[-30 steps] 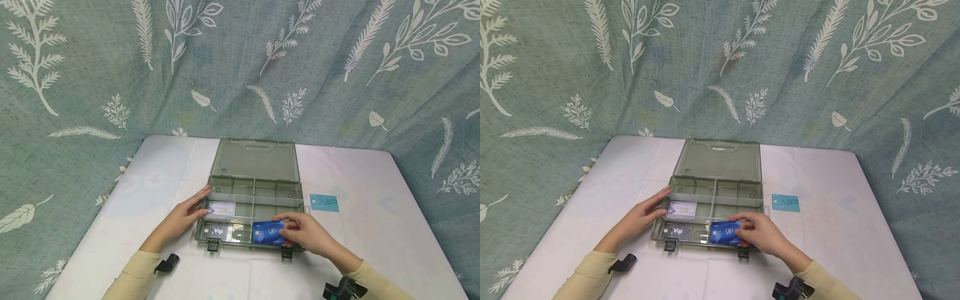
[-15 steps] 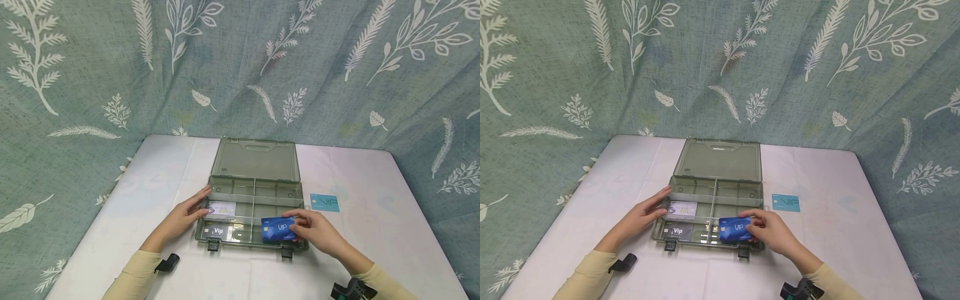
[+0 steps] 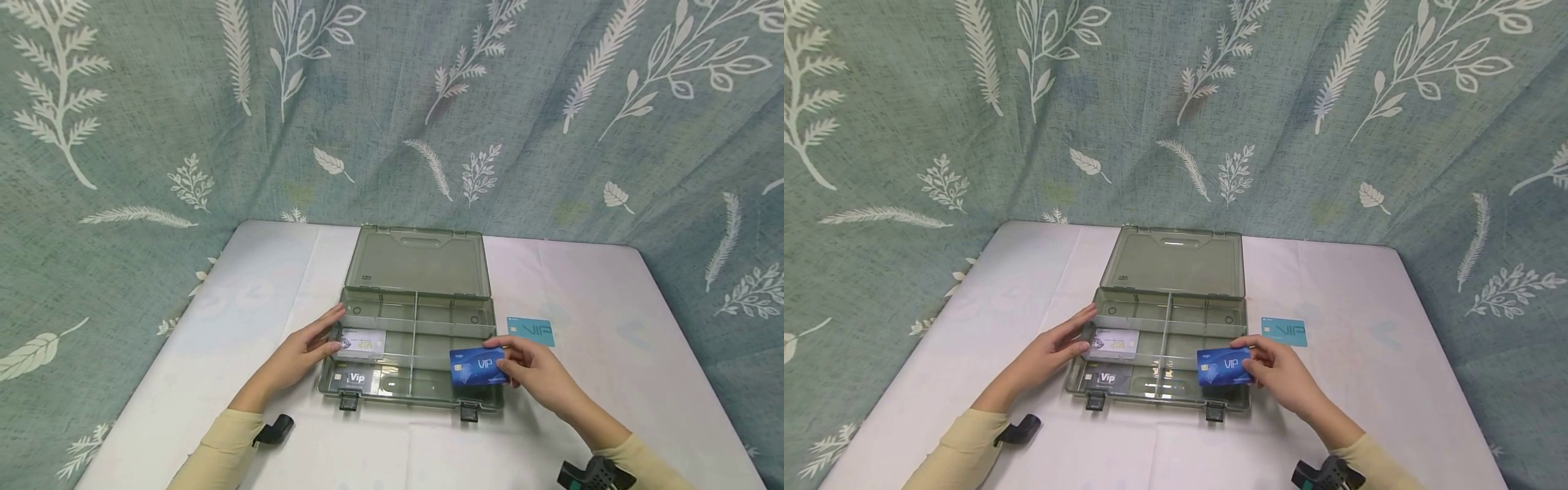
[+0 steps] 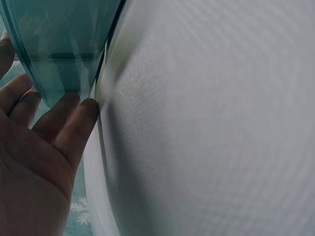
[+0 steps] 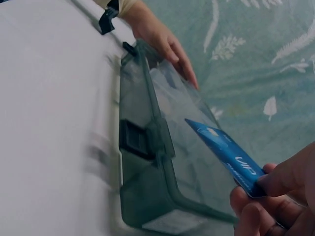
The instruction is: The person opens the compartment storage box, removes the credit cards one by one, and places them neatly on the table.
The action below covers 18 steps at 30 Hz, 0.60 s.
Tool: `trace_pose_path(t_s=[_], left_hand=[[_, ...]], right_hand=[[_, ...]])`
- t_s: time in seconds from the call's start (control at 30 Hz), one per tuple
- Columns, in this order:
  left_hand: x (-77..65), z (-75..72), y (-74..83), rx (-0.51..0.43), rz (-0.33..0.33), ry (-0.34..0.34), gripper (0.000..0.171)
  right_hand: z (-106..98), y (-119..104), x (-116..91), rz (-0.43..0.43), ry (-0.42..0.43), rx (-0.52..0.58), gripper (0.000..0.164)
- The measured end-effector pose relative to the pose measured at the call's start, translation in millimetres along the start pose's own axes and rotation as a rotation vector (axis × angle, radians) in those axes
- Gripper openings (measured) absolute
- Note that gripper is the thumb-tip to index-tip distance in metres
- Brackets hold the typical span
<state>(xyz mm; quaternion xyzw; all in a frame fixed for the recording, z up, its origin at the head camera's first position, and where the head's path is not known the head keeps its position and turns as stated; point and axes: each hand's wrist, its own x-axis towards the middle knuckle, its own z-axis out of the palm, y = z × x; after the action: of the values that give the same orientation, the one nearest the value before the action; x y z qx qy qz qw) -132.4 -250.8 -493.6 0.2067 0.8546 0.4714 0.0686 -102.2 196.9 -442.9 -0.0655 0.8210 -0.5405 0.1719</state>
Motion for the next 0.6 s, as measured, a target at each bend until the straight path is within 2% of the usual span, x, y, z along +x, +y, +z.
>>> trace_pose_path(t_s=[0.17,0.6], left_hand=[[0.2,-0.1,1.7,0.002,-0.001,0.0,0.066],[0.0,-0.1,3.6,-0.011,0.0,-0.008,0.066]], right_hand=[[-9.2,5.1,-2.3,0.004,0.038,0.01,0.034],[-36.4,18.0,-9.8,0.016,0.163,-0.049,0.033]])
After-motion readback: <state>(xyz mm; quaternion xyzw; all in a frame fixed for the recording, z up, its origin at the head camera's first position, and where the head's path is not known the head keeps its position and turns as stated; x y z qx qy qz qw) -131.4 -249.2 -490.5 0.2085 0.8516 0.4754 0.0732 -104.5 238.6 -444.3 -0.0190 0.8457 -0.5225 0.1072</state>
